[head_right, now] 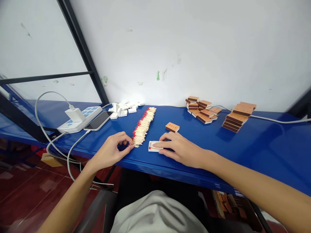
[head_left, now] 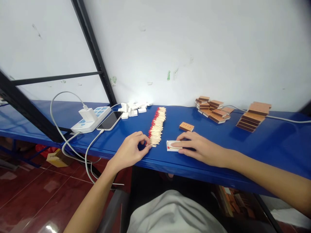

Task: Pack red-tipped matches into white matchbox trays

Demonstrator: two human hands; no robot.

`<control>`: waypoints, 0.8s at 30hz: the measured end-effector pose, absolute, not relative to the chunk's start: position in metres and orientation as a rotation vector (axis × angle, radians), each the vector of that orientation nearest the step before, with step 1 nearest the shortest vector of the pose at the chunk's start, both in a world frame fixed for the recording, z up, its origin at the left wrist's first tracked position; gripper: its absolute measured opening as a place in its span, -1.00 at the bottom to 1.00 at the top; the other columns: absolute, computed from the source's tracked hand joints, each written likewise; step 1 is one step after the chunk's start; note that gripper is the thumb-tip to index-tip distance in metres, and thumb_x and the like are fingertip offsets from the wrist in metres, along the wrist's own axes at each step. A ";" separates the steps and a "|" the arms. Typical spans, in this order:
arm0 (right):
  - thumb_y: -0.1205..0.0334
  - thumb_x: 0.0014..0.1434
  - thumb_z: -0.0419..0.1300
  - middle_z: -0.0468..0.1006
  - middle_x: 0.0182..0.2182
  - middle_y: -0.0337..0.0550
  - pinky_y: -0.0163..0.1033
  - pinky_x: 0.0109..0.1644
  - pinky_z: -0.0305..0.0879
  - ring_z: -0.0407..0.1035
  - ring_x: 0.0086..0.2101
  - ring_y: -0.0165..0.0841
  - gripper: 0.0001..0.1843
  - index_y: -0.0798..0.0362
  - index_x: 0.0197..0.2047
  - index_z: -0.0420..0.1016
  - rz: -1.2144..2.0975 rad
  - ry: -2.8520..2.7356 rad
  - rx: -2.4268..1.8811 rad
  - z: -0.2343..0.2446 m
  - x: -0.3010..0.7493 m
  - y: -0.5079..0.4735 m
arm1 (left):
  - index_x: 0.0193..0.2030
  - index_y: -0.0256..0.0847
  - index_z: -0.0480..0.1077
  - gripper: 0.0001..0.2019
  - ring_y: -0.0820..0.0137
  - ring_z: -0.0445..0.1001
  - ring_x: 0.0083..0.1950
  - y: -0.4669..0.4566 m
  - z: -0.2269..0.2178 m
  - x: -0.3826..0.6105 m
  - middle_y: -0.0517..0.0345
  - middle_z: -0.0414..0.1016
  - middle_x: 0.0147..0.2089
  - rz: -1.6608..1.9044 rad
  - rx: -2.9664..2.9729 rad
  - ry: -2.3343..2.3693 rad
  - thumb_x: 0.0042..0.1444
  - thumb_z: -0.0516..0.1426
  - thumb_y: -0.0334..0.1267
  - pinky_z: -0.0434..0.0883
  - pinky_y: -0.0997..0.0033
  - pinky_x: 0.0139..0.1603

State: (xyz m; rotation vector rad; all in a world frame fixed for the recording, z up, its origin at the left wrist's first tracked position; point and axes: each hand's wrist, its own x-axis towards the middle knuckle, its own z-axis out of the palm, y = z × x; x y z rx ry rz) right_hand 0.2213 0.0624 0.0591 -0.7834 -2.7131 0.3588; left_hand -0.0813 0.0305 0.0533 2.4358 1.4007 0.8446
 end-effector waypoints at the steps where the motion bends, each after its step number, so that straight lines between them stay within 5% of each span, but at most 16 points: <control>1: 0.04 0.44 -0.02 0.46 0.08 -0.04 0.03 0.13 0.33 0.37 0.04 -0.16 -0.59 -0.21 0.25 0.46 0.358 -2.721 -0.782 0.059 0.221 0.062 | -0.28 -0.15 0.46 -0.90 0.38 0.37 -0.26 0.030 0.053 -0.081 0.20 0.40 -0.30 0.842 2.428 1.402 0.26 0.15 -0.25 0.27 0.35 -0.20; 14: 0.05 0.43 -0.01 0.46 0.11 0.02 0.10 0.21 0.29 0.36 0.09 -0.12 -0.54 -0.08 0.32 0.36 0.350 -2.692 -0.774 0.056 0.221 0.061 | -0.25 -0.15 0.42 -0.95 0.42 0.36 -0.27 0.028 0.053 -0.091 0.22 0.40 -0.27 0.816 2.439 1.330 0.20 0.13 -0.35 0.29 0.39 -0.22; 24: 0.13 0.39 0.05 0.49 0.03 0.05 0.07 0.12 0.34 0.39 0.01 -0.11 -0.54 -0.01 0.30 0.35 0.185 -2.738 -0.717 0.060 0.215 0.063 | -0.28 -0.17 0.47 -0.77 0.41 0.34 -0.33 0.033 0.053 -0.087 0.20 0.40 -0.33 0.827 2.393 1.401 0.27 0.16 -0.07 0.27 0.38 -0.30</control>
